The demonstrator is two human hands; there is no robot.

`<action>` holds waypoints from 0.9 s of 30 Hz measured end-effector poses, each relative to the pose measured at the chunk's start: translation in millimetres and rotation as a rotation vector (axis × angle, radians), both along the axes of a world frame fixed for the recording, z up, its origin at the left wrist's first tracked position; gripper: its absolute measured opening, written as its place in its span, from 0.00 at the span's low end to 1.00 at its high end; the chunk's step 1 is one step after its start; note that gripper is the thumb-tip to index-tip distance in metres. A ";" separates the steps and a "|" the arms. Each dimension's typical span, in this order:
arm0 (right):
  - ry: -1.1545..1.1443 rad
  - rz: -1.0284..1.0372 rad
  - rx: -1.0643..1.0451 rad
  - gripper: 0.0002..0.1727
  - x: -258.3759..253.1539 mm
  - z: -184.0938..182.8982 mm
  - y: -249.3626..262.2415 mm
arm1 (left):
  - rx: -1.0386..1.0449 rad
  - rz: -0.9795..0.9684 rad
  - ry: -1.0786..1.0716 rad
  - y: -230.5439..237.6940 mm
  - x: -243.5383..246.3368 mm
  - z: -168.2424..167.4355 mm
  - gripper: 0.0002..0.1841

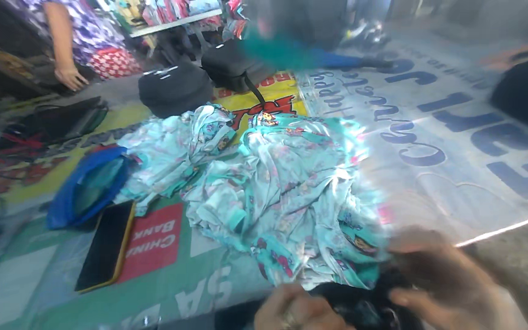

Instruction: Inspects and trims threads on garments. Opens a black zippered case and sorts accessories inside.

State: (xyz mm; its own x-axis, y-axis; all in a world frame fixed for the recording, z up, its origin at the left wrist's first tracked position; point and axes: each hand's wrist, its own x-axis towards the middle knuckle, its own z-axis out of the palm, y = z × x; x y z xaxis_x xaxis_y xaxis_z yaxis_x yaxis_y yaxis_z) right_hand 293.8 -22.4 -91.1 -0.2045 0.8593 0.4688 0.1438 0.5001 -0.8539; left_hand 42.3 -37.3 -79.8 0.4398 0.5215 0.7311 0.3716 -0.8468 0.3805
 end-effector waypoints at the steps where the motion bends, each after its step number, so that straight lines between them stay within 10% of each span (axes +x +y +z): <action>1: -0.073 -0.067 0.005 0.23 -6.2 -0.7 -1.0 | 0.029 0.092 -0.015 6.9 1.0 -0.9 0.09; 5: -0.275 -0.244 0.105 0.08 -23.7 -12.4 4.1 | 0.072 0.420 0.075 33.6 22.7 -5.8 0.12; 12: 0.112 -0.088 -0.063 0.03 -26.4 8.3 0.3 | 0.129 0.504 0.156 50.1 45.6 -7.0 0.13; 27: -0.069 -0.087 0.112 0.17 -45.2 1.5 11.1 | -0.751 -0.199 -0.843 53.1 8.3 13.6 0.09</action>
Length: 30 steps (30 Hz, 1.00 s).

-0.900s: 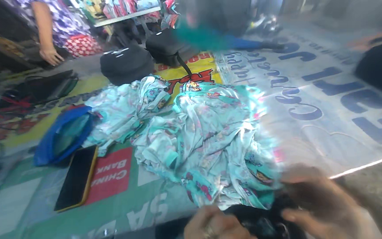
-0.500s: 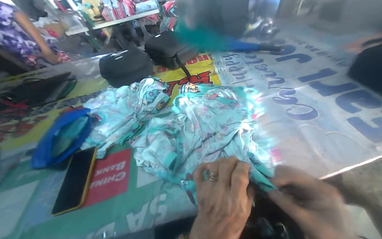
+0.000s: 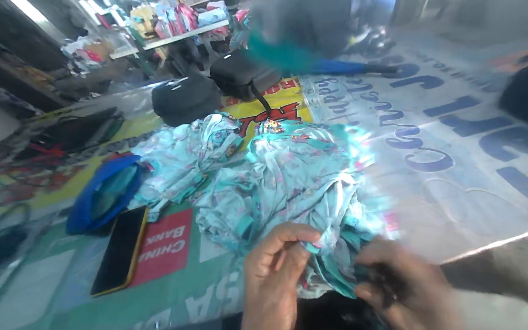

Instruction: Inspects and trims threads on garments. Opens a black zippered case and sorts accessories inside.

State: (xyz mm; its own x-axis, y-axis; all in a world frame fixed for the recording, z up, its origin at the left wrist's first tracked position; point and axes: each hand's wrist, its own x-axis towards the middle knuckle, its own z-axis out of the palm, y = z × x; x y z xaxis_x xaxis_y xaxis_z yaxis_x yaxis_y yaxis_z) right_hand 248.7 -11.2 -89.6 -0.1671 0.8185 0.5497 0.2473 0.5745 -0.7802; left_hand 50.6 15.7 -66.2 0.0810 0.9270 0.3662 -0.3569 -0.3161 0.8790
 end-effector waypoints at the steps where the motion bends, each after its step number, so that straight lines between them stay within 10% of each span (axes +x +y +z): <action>1: 0.043 -0.022 0.015 0.18 -2.0 4.7 2.2 | 0.006 0.013 -0.012 0.3 1.1 0.3 0.09; 26: 0.059 -0.108 0.264 0.06 -26.6 16.2 18.2 | -0.142 0.066 -0.398 -10.3 21.8 -1.6 0.11; 30: -0.015 -0.114 0.117 0.21 -18.3 18.4 8.7 | -0.142 0.089 -0.410 -8.9 22.4 -2.1 0.10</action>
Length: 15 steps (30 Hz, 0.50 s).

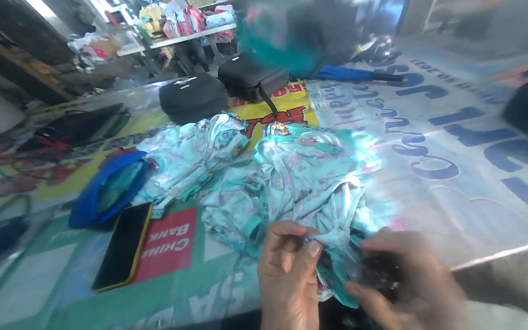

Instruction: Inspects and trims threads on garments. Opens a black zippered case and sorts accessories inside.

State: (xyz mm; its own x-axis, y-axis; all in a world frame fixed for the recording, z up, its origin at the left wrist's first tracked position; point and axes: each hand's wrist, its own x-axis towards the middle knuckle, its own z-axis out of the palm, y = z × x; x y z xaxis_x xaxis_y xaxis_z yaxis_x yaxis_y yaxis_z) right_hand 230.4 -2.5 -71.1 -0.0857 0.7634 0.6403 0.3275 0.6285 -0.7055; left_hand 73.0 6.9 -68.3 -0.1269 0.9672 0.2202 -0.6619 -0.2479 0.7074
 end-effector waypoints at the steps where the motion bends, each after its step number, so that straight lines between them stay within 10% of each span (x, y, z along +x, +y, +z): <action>1: -0.015 -0.008 -0.039 0.25 2.5 0.2 -2.4 | -0.008 0.001 -0.009 0.5 -0.5 0.1 0.10; 15: 0.075 0.055 -0.069 0.14 1.3 -3.8 10.7 | -0.047 -0.017 -0.044 0.7 0.0 1.9 0.11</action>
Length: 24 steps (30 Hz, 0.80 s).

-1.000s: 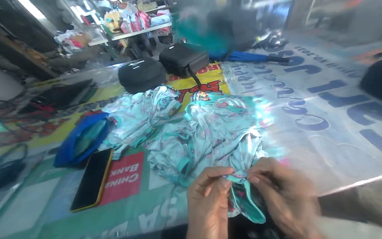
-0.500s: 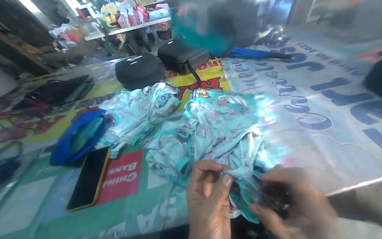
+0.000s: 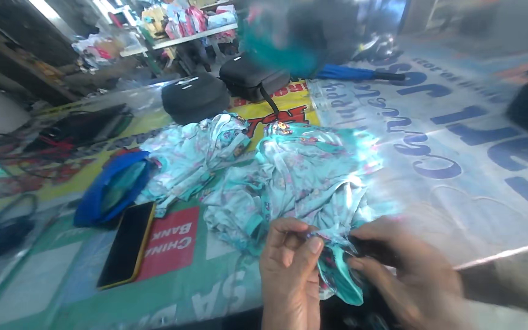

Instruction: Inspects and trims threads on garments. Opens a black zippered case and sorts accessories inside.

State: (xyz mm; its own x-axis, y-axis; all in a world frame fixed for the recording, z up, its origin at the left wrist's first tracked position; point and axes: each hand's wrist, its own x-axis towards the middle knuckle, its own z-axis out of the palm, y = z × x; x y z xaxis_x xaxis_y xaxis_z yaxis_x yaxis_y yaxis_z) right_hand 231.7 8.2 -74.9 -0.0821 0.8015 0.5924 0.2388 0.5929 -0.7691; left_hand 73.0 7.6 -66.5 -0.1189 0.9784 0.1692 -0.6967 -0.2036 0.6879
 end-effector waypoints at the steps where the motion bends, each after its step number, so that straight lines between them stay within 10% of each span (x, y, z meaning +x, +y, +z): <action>1: 0.008 0.007 -0.003 0.13 -0.1 0.3 0.9 | -0.002 -0.002 0.006 -0.1 -0.2 0.3 0.11; 24: 0.167 0.098 0.004 0.11 5.2 -10.0 5.6 | 0.059 0.005 0.134 -0.2 3.2 -0.9 0.11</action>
